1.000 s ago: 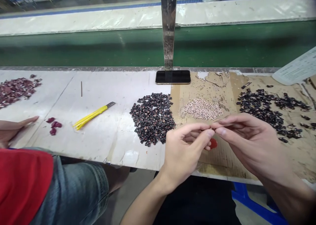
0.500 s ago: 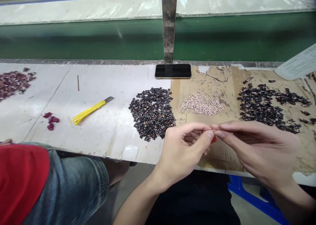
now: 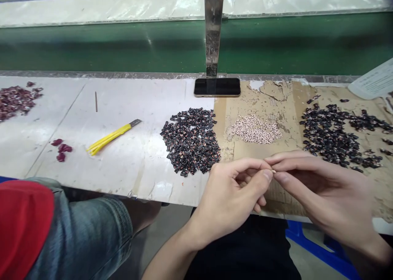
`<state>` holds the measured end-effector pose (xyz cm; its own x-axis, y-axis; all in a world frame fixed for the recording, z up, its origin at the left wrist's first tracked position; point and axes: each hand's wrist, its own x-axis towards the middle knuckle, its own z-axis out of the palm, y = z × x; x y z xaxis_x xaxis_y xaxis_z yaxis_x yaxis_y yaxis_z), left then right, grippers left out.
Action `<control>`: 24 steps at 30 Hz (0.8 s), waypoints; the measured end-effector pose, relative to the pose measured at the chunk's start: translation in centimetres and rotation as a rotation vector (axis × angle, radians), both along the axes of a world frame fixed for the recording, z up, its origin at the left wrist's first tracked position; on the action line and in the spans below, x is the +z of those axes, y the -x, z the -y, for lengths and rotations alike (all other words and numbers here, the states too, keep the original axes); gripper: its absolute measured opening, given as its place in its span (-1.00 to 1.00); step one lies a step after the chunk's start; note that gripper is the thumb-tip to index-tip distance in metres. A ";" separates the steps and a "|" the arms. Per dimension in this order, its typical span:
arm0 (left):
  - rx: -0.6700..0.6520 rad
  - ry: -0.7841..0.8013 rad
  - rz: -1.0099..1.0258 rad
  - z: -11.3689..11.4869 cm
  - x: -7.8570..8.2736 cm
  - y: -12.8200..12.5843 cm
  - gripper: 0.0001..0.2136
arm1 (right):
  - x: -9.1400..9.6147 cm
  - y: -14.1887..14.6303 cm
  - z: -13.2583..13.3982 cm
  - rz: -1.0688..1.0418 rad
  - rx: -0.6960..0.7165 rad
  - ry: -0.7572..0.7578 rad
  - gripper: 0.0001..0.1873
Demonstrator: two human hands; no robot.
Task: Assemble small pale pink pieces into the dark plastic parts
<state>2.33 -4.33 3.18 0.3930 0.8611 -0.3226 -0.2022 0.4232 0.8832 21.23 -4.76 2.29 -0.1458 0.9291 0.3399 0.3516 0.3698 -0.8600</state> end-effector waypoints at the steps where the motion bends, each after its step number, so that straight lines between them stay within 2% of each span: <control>1: -0.009 -0.025 -0.025 0.1 0.1 0.1 -0.84 | 0.0 0.0 -0.1 -0.005 0.013 0.001 -0.81; 6: -0.060 -0.182 -0.213 0.4 0.4 0.7 -0.82 | 0.4 -0.3 0.1 0.031 0.054 0.012 -0.80; 10: -0.103 -0.378 -0.364 0.2 0.7 1.0 -0.80 | 0.9 -0.6 0.3 0.068 0.077 0.052 -0.83; 15: -0.101 -0.587 -0.477 0.5 0.3 0.9 -0.86 | 0.7 -0.8 0.7 0.142 0.094 0.098 -0.85; 20: -0.112 -0.514 -0.465 1.5 -1.3 0.3 -0.87 | -0.2 -1.4 1.8 0.090 0.080 0.148 -0.86; 24: 0.081 -0.315 -0.325 2.1 -2.8 0.7 -0.91 | -1.6 -2.4 2.4 0.064 -0.083 0.125 -0.85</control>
